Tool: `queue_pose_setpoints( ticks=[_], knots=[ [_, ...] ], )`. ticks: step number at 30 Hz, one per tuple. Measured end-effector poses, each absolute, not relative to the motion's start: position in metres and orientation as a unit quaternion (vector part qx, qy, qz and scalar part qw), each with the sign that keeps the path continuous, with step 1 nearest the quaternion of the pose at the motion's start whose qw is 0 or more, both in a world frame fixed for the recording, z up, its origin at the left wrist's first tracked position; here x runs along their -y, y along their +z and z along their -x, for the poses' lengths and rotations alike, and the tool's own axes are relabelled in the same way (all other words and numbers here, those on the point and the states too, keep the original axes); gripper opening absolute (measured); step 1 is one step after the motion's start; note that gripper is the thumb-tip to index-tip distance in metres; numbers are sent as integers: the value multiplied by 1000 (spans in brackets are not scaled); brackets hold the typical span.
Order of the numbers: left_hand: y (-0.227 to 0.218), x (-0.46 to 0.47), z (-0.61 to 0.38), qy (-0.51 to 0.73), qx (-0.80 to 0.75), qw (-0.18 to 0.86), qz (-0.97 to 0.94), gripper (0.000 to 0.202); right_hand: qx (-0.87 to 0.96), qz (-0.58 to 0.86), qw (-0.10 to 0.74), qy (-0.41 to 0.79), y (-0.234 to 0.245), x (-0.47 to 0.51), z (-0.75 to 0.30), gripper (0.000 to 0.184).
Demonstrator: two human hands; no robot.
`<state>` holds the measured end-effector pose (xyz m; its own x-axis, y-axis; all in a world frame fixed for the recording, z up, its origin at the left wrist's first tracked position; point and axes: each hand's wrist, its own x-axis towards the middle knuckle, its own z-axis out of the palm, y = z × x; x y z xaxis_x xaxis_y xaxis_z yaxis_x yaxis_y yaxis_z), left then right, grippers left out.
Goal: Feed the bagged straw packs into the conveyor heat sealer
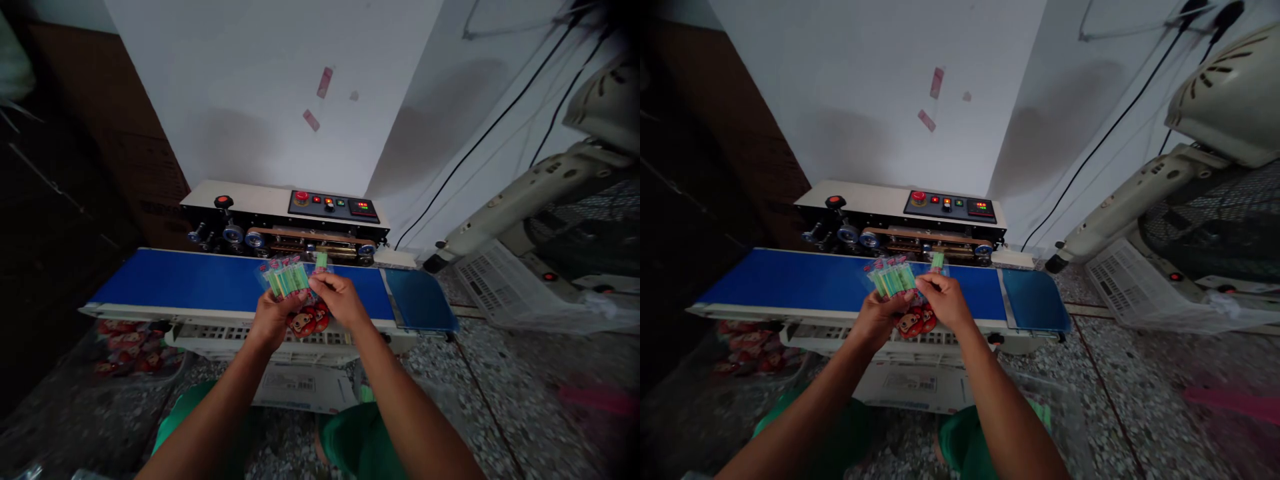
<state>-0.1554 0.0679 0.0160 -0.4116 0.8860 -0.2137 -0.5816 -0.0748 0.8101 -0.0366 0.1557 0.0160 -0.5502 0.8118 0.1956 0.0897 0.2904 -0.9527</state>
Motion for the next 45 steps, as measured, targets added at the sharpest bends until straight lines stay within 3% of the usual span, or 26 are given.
queue_pose_setpoints(
  ticks=[5, 12, 16, 20, 22, 25, 28, 30, 32, 36, 41, 45],
  knots=[
    [11, -67, 159, 702, -451, 527, -160, 42, 650, 358, 469, 479, 16, -158, 31, 31],
    [11, -68, 162, 697, -474, 508, -177, 38, 637, 507, 531, 236, 25, -198, -37, 35],
    [14, -67, 160, 695, -474, 510, -180, 38, 625, 648, 427, 82, 11, -225, -79, 32],
    [12, -67, 158, 682, -480, 520, -185, 41, 632, 738, 228, 63, 2, -233, -83, 34],
    [11, -67, 157, 676, -483, 523, -191, 42, 640, 746, 171, 71, 3, -233, -73, 35],
    [9, -68, 157, 666, -488, 527, -201, 40, 670, 725, 143, 78, 7, -232, -54, 34],
    [6, -68, 158, 662, -491, 526, -208, 40, 711, 671, 200, 65, 11, -225, -35, 32],
    [5, -68, 158, 662, -490, 524, -214, 40, 740, 601, 278, 115, 13, -213, -20, 33],
    [5, -68, 157, 661, -488, 523, -227, 39, 757, 505, 325, 259, 15, -195, -3, 38],
    [6, -68, 155, 664, -473, 513, -268, 39, 729, 343, 309, 506, 15, -159, 26, 36],
    [6, -68, 154, 670, -467, 511, -270, 42, 674, 337, 391, 529, 17, -149, 33, 30],
    [5, -68, 155, 661, -474, 498, -300, 42, 681, 337, 376, 531, 19, -148, 33, 29]
  ],
)
